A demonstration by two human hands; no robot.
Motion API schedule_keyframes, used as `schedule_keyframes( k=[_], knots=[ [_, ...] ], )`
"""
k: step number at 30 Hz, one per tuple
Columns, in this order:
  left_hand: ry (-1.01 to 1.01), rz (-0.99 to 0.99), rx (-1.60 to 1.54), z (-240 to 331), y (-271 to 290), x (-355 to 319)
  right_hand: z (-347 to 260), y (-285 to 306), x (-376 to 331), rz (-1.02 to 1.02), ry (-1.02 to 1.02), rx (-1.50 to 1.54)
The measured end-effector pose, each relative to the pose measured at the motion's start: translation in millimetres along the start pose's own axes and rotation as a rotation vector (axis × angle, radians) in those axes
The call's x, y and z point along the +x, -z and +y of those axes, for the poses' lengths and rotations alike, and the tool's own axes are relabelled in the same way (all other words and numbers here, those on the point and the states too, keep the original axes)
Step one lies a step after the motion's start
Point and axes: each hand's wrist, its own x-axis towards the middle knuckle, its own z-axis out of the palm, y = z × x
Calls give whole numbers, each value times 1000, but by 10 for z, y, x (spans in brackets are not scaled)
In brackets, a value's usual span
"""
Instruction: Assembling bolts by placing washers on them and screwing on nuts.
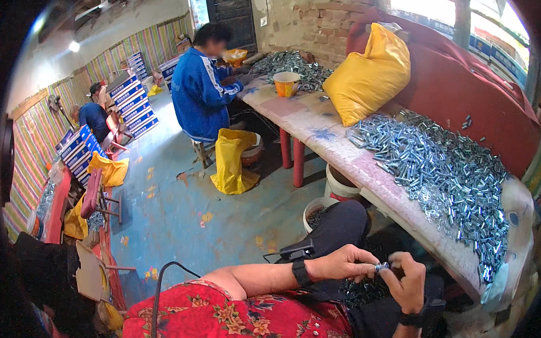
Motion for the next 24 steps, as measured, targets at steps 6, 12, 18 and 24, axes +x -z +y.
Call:
schedule_keyframes(
  k=[6, 12, 18, 24],
  knots=[
    [33, -31, -73, 14, 40, 18, -22, -20, 59, 13, -47, 247],
    [3, -59, -25, 40, -29, -31, 212, -79, 72, 126, -21, 152],
    [11, 94, 12, 161, -147, 35, 62, -692, 3, 489, 36, 391],
    [-150, 292, 251, 492, 341, 137, -372, -229, 335, 307, 388, 354]
  ],
)
